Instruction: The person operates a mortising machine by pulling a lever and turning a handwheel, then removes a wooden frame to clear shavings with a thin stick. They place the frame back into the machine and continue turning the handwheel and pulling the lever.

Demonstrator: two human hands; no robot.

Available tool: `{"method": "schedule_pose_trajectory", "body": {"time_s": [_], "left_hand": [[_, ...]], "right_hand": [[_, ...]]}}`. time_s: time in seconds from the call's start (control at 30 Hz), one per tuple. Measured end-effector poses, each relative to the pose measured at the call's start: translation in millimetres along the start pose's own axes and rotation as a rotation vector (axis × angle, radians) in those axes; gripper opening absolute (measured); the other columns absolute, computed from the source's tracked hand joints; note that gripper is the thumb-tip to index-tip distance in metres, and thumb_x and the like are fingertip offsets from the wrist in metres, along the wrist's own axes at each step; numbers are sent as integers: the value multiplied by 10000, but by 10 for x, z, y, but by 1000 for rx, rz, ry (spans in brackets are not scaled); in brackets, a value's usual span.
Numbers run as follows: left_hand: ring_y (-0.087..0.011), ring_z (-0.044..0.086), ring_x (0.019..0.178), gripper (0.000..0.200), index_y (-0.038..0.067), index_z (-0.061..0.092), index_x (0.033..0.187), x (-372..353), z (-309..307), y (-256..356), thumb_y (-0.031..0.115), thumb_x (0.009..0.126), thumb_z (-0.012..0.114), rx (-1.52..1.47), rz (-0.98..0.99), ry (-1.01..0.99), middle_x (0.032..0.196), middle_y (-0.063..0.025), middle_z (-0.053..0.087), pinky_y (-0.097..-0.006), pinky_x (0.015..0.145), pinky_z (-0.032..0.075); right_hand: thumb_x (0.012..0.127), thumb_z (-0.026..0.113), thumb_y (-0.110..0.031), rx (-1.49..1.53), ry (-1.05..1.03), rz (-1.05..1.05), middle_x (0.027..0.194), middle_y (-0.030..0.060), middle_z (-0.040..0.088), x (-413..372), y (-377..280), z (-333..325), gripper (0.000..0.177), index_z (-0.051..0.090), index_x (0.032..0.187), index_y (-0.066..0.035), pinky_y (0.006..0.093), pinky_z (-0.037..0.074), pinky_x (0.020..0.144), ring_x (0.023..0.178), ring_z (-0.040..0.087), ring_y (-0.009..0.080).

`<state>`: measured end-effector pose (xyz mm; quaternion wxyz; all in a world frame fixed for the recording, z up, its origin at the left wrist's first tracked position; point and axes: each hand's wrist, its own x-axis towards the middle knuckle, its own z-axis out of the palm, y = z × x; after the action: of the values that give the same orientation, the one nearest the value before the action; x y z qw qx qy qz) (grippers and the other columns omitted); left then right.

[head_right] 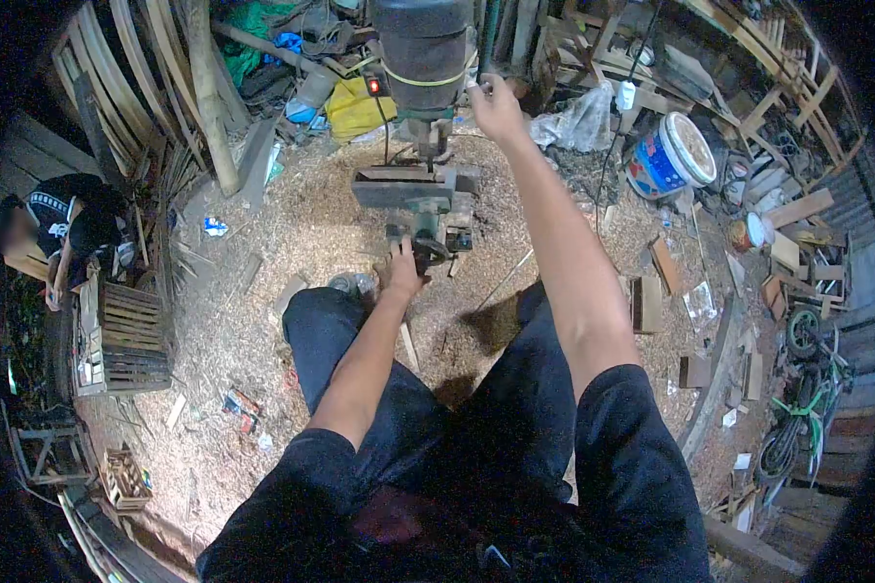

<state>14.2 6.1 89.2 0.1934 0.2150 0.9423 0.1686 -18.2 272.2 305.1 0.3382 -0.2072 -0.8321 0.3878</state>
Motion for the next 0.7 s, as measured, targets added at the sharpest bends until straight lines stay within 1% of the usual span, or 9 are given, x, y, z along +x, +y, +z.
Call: {"method": "schedule_pose_trajectory", "body": {"time_s": [0.17,0.3,0.37,0.43,0.5,0.53,0.57,0.6,0.7], "left_hand": [[-389,438,1289,992,201,195,1493,-46,1,2,94,700,781,-187,18,-10,1512,-219,254,-490,1042,401],[-419,509,1196,911,189,266,1441,155,278,-161,12,689,748,-230,107,173,1505,-211,269,-478,929,487],[-419,445,1265,852,251,267,1468,-22,-67,-115,-28,763,655,-260,34,-18,1489,-229,280,-484,968,466],[-419,449,1256,792,255,299,1454,160,240,-295,-15,785,628,-194,86,114,1458,-229,319,-496,974,456],[-414,453,1249,744,248,318,1448,232,393,-410,25,803,614,-172,118,206,1425,-223,362,-510,976,445],[-409,455,1247,726,240,320,1448,220,424,-427,58,809,614,-187,124,230,1407,-217,385,-517,976,440],[-404,456,1245,711,231,323,1448,213,435,-434,92,814,614,-200,129,253,1388,-211,408,-524,976,435],[-398,454,1250,711,217,322,1449,188,352,-390,127,811,621,-190,111,216,1390,-206,414,-525,977,432],[-378,445,1273,729,142,313,1454,100,96,-268,241,806,632,-158,96,149,1412,-183,422,-518,999,417]], "right_hand": [[932,588,-402,38,21,0,1119,222,639,70,5,-31,563,511,1266,44,372,468,914,1051,616,288],[894,620,-414,39,103,-87,1098,261,639,355,-27,-141,609,517,1221,90,396,478,912,1041,631,347],[874,646,-423,4,164,-130,1108,278,631,609,9,-164,649,507,1209,114,399,478,920,1041,630,350],[876,618,-456,8,285,-163,1005,216,660,704,-329,-263,603,542,1164,68,400,489,865,985,637,295],[900,593,-482,119,316,-139,1125,181,610,837,-692,-406,626,489,1248,28,373,424,935,1084,565,269],[905,610,-487,249,239,-126,1319,193,547,1037,-749,-483,744,389,1407,16,353,353,1060,1254,485,276],[841,695,-495,274,296,-119,1299,207,552,1282,-743,-502,821,385,1405,14,350,372,1043,1248,487,275],[838,656,-568,291,140,-142,1346,195,521,1434,-864,-646,863,380,1413,14,365,363,1051,1261,477,287],[825,540,-719,210,130,26,1294,185,550,1599,-1273,-711,958,381,1425,11,416,357,1047,1204,493,299]]}}
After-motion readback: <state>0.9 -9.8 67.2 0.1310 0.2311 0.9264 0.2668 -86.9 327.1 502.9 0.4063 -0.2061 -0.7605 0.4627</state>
